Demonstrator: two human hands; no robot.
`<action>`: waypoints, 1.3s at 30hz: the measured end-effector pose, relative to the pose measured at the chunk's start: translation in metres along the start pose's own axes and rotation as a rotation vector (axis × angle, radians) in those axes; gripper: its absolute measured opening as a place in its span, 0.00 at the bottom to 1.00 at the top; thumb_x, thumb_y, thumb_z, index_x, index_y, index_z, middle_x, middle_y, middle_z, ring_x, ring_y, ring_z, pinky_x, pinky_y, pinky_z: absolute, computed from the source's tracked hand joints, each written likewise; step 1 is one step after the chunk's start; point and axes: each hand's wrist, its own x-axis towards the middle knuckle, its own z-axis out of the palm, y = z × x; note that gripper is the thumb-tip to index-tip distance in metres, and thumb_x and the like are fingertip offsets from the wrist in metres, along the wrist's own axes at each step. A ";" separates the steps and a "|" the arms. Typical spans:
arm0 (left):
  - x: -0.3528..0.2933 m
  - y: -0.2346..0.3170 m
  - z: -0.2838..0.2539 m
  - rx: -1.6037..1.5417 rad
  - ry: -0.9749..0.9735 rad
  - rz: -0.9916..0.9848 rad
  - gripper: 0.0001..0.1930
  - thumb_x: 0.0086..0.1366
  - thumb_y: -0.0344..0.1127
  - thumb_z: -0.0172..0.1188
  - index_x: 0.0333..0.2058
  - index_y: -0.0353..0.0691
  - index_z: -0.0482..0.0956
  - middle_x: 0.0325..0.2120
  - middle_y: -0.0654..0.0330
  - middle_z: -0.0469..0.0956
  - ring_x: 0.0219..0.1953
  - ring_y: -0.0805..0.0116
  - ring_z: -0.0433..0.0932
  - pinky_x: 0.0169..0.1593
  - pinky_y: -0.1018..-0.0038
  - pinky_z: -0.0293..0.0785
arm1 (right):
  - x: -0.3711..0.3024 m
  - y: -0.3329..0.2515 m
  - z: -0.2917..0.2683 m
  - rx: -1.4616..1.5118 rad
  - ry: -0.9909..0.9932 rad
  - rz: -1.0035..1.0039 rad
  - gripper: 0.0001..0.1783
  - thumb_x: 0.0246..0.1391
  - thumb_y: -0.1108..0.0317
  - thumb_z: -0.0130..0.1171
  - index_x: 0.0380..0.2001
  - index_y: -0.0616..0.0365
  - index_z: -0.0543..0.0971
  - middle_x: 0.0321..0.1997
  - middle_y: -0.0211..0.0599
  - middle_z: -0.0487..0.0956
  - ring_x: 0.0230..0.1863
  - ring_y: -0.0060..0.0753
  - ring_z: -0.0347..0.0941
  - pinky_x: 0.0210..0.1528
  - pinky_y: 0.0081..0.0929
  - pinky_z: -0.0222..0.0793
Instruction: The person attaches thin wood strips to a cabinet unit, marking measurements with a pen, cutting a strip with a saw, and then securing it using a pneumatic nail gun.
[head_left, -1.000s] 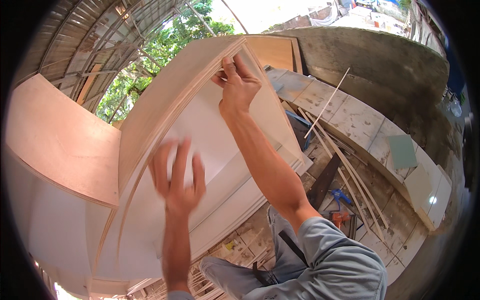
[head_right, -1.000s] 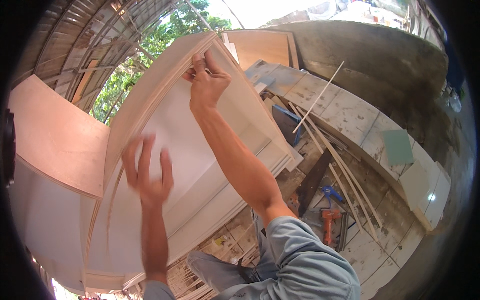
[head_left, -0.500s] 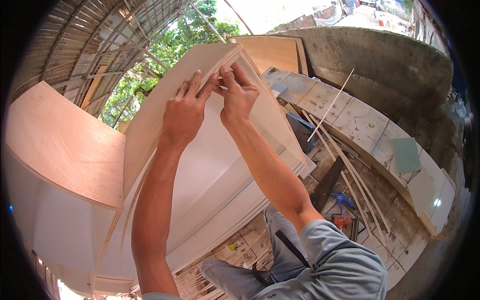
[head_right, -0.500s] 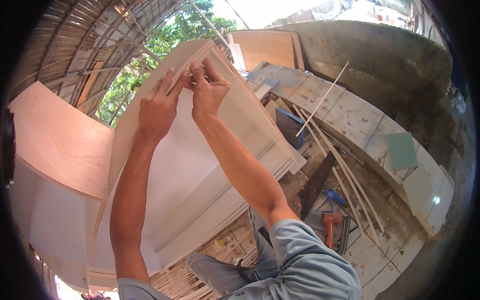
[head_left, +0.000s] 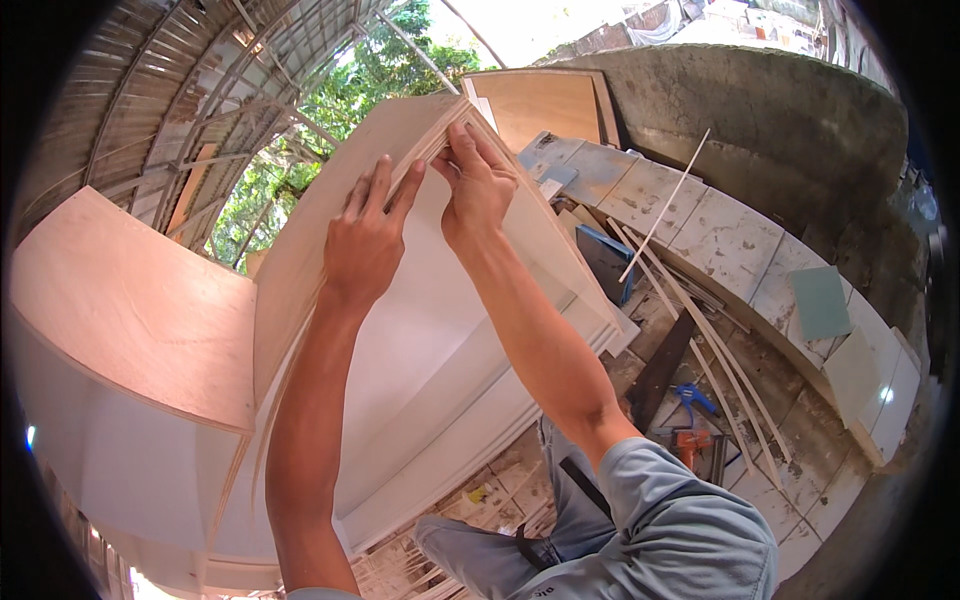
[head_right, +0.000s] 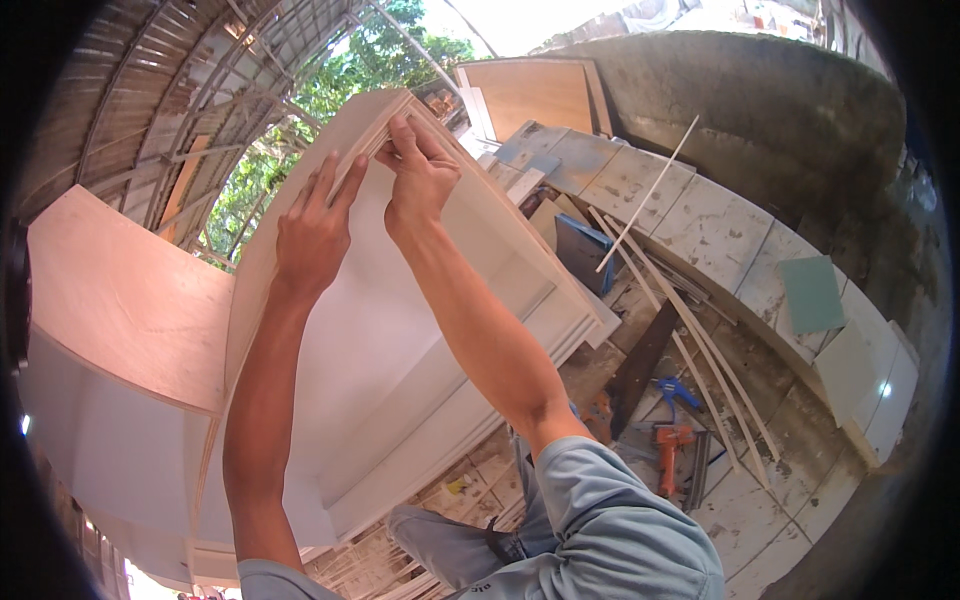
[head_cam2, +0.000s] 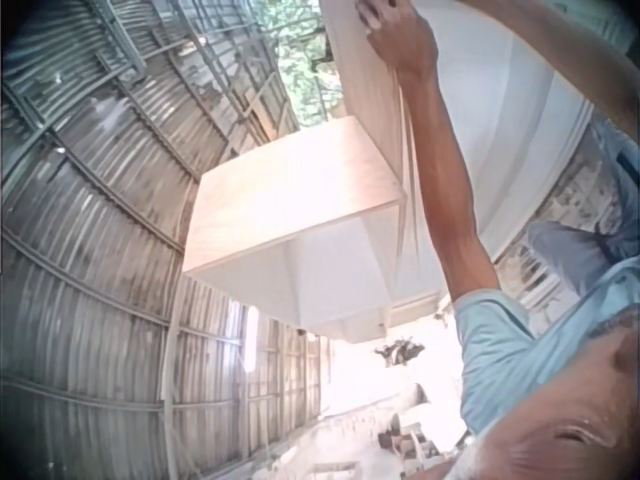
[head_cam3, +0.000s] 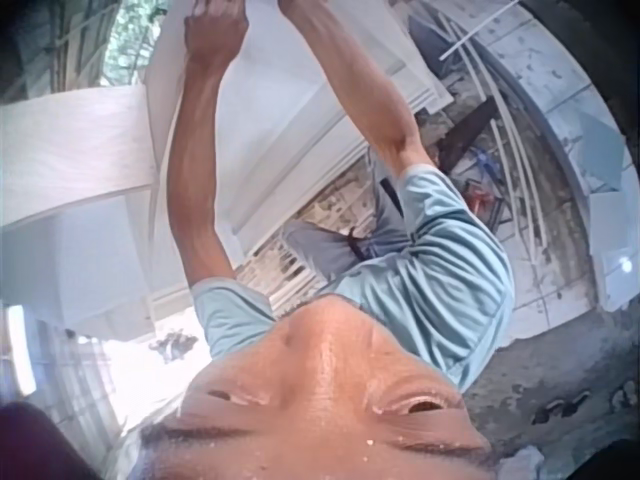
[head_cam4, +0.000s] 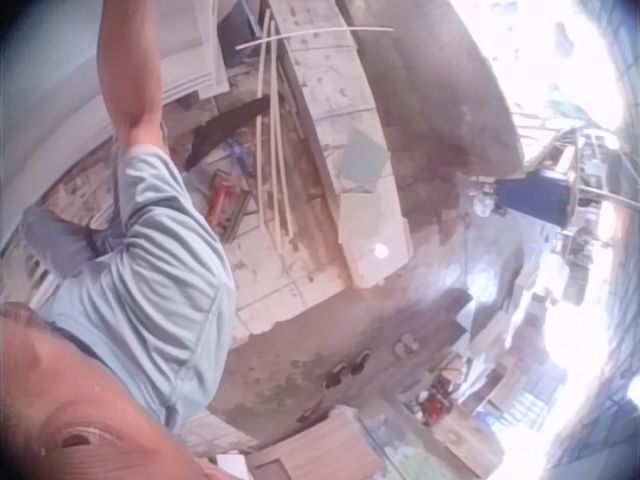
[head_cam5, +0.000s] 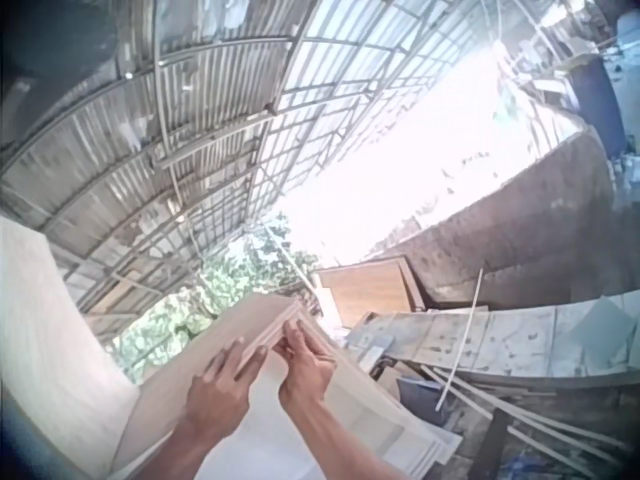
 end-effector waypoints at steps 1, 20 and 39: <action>0.000 0.000 0.000 0.000 0.000 0.001 0.38 0.55 0.19 0.55 0.65 0.54 0.65 0.56 0.44 0.70 0.50 0.42 0.77 0.43 0.60 0.81 | 0.001 0.001 0.000 -0.001 -0.001 -0.004 0.15 0.55 0.68 0.66 0.41 0.69 0.82 0.32 0.34 0.81 0.30 0.21 0.74 0.35 0.24 0.76; 0.021 -0.002 0.002 0.119 -0.091 0.033 0.39 0.58 0.24 0.55 0.67 0.60 0.59 0.50 0.49 0.72 0.40 0.46 0.81 0.34 0.64 0.83 | 0.000 -0.008 0.003 0.034 0.013 0.081 0.11 0.56 0.71 0.63 0.39 0.68 0.82 0.34 0.35 0.82 0.30 0.23 0.76 0.35 0.23 0.79; 0.022 0.001 -0.002 0.196 -0.114 0.064 0.42 0.56 0.25 0.58 0.69 0.57 0.55 0.50 0.47 0.71 0.39 0.47 0.82 0.32 0.65 0.84 | 0.000 -0.007 0.002 0.030 -0.015 0.076 0.10 0.56 0.68 0.64 0.36 0.66 0.83 0.31 0.35 0.82 0.28 0.22 0.76 0.33 0.21 0.77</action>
